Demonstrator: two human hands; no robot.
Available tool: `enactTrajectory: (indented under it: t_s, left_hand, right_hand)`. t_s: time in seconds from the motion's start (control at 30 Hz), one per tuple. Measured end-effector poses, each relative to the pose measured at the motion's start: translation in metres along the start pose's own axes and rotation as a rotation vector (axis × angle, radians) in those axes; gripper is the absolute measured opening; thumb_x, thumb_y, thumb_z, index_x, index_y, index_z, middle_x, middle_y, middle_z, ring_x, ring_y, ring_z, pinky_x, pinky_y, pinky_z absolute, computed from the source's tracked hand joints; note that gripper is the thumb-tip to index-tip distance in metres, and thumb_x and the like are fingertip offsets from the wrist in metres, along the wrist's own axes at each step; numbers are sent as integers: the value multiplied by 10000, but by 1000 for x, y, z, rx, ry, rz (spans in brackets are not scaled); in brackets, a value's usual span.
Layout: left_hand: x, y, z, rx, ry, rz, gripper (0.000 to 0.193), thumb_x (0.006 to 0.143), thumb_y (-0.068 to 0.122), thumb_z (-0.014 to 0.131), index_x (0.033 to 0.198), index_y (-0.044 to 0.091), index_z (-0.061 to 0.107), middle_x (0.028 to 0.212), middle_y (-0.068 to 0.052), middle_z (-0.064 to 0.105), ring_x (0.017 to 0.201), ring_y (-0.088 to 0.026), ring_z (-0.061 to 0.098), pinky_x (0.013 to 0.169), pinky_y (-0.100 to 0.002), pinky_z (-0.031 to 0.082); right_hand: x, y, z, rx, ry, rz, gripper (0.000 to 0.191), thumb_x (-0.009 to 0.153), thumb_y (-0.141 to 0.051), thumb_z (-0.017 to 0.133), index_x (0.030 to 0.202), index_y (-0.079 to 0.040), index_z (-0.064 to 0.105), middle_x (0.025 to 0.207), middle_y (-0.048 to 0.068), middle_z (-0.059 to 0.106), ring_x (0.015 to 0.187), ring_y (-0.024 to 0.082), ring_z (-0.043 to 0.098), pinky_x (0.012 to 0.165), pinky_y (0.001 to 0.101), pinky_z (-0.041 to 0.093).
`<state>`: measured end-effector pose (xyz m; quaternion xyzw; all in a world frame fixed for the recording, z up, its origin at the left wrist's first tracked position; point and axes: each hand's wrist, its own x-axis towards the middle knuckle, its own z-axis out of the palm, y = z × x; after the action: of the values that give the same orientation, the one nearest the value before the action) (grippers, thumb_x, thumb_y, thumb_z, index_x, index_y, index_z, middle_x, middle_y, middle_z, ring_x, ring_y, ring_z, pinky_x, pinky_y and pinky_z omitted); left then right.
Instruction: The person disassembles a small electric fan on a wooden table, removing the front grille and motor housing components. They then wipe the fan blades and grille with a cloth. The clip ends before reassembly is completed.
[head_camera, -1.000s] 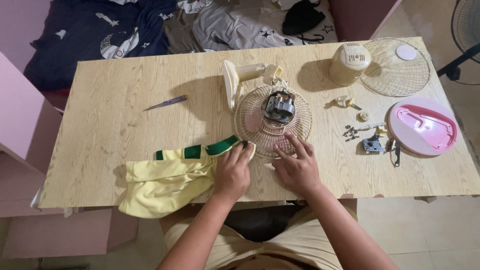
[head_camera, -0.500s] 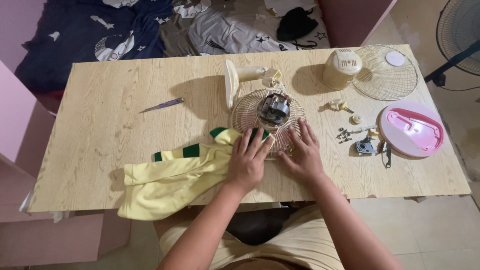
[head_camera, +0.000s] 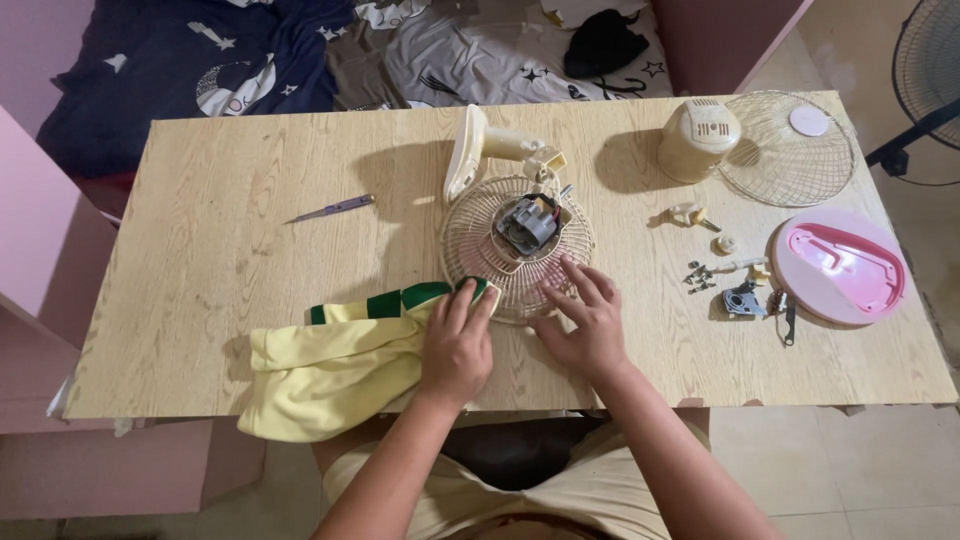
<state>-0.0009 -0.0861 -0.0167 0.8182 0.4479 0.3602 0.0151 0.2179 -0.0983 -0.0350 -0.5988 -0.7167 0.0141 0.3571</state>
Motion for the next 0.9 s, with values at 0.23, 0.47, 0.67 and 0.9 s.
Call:
enactTrajectory:
  t_s: [0.23,0.47,0.67,0.9]
  left_hand:
    - [25,-5,-3,-77,55,25,427,911,11,619,1335,18,658,1305,-183,647,1155,-349,618,1018,-457,503]
    - [21,15,24,62,8,67,441,972,116,557,1403,41,618,1453,-144,585,1363,-370,507,1093,-512,422]
    - [-19,18,20,70,-74,108,420,1021,145,498,1416,56,609,1521,-126,551,1468,-343,430,1157,-542,372]
    - [-30,9,6,43,-114,51,402,988,84,518,1368,38,639,1463,-159,596,1398,-360,519,1141,-499,412]
  right_hand:
    - [-1,6,-11,-22,-74,-87,521,813,-446,772,1267,-200,709,1526,96,559,1350,346,485,1143,474,324]
    - [0,17,1,-111,-44,-133,785,881,-576,597,1480,-73,532,1616,266,366,1518,442,299,1226,523,240]
    - [-7,18,4,-40,-81,-79,763,913,-559,590,1455,-22,573,1602,267,419,1526,418,363,1222,513,323]
    - [-8,1,-4,-87,-67,-97,726,831,-502,700,1414,-78,617,1508,231,494,1395,391,470,1161,498,368]
